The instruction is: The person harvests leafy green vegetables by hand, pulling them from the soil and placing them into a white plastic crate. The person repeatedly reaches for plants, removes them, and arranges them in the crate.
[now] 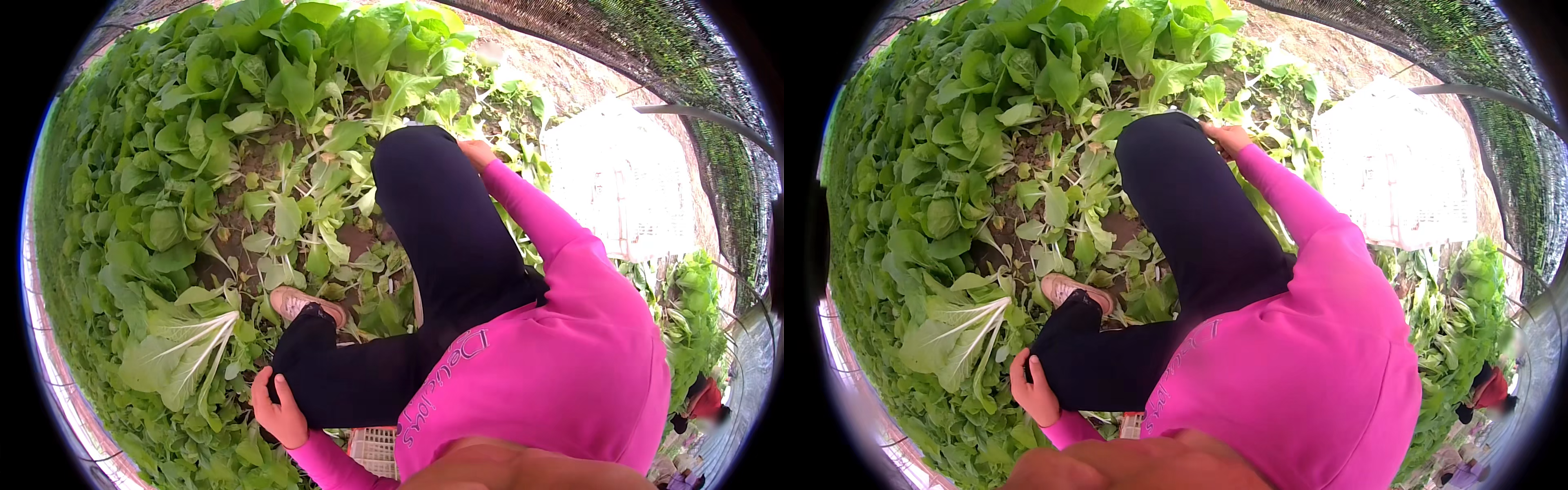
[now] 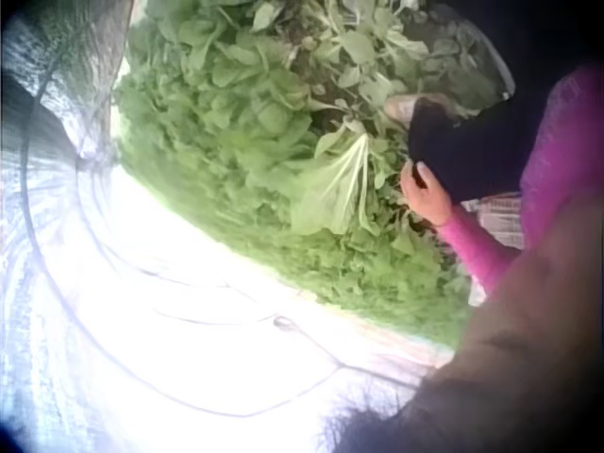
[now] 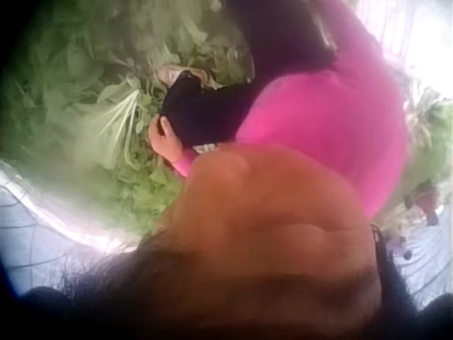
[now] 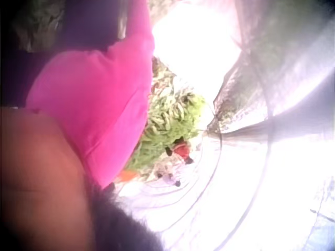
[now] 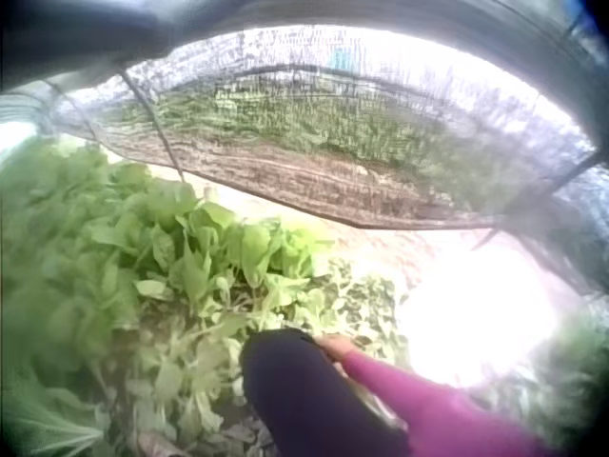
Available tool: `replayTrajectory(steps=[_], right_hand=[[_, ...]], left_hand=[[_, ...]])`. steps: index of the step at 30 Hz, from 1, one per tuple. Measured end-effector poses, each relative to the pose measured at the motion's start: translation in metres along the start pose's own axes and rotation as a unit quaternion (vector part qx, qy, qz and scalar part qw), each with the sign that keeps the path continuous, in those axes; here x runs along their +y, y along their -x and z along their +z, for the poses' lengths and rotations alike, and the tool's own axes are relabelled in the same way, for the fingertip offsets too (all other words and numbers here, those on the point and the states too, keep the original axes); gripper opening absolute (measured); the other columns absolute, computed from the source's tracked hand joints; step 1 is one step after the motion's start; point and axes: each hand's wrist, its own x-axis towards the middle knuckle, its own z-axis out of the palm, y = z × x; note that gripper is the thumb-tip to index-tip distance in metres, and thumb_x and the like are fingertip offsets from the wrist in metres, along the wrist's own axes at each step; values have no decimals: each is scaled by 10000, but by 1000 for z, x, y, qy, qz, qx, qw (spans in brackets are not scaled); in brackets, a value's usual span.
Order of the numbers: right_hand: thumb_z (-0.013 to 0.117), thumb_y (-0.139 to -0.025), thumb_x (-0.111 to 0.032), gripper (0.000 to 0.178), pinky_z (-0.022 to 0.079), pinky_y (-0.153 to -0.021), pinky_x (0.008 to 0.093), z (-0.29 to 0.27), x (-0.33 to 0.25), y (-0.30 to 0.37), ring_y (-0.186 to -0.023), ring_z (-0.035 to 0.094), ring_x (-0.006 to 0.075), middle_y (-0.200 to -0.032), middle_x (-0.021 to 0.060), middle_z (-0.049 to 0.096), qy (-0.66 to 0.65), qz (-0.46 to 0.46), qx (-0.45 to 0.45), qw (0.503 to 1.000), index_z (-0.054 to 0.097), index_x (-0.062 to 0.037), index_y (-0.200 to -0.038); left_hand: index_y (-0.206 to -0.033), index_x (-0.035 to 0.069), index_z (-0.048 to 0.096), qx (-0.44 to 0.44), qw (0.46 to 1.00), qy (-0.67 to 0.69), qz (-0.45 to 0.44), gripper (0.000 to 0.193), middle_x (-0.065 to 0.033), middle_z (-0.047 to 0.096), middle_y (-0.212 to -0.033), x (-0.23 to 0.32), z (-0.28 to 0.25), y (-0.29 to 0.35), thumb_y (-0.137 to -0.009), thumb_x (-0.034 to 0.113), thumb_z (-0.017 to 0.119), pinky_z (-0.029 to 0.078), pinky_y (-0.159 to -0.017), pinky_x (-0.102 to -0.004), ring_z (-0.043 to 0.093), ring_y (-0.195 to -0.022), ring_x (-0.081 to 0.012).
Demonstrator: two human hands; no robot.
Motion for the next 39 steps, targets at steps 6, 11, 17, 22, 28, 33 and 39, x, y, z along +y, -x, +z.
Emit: replayTrajectory(steps=[6, 11, 17, 22, 28, 33, 39], right_hand=[[610, -796, -326, 338, 434, -443, 268, 43, -27, -79, -512, 548, 139, -721, 99, 619, 96, -61, -115, 987, 605, 11, -766], [532, -838, -257, 274, 422, -399, 344, 94, -67, -119, -466, 498, 195, -633, 89, 519, -80, 117, -90, 986, 495, 13, -809], [514, -864, -307, 349, 379, -357, 348, 131, -76, -196, -406, 450, 199, -544, 86, 472, -229, 175, 99, 952, 487, 10, -720], [503, -910, -315, 276, 420, -394, 331, 131, -61, -220, -485, 466, 171, -728, 79, 505, -340, 169, 100, 920, 476, -41, -929], [437, -926, -388, 405, 471, -424, 309, 124, -33, -215, -492, 513, 161, -736, 79, 533, -271, 149, 95, 946, 502, 6, -991], [442, -930, -379, 397, 437, -394, 269, 120, -42, -205, -480, 493, 118, -716, 48, 509, -236, 106, 69, 963, 476, 2, -1036], [439, -930, -354, 418, 431, -390, 263, 141, -57, -233, -491, 484, 111, -767, 63, 517, -188, 91, 34, 977, 452, 26, -1106]], left_hand=[[-1022, 8, 590, -160, 952, -195, 171, 271, -160, 606, -1011, 68, 30, -99, -785, 131, 636, 436, -807, -414, 564, -923, -349], [-1044, 19, 581, -259, 891, -204, 313, 305, -137, 587, -1047, 110, 104, -182, -761, 119, 639, 429, -835, -410, 553, -960, -323], [-1096, 27, 563, -331, 813, -195, 437, 346, -130, 558, -1098, 151, 210, -258, -759, 89, 613, 407, -932, -421, 523, -1058, -318], [-1194, 3, 503, -293, 732, -196, 583, 428, -132, 518, -1207, 198, 337, -329, -771, 46, 548, 333, -1037, -414, 446, -1194, -290], [-1354, 56, 362, -160, 575, -367, 714, 610, -69, 335, -1429, 242, 503, -403, -755, 79, 476, 68, -1145, -380, 235, -1358, -173], [-1423, 118, 253, -67, 567, -582, 578, 724, -46, 213, -1488, 235, 525, -464, -749, 175, 510, 11, -1137, -381, 122, -1394, -203], [-1400, 137, 298, -84, 600, -614, 506, 693, -86, 313, -1428, 207, 508, -480, -761, 178, 563, 158, -1091, -414, 257, -1323, -243]])
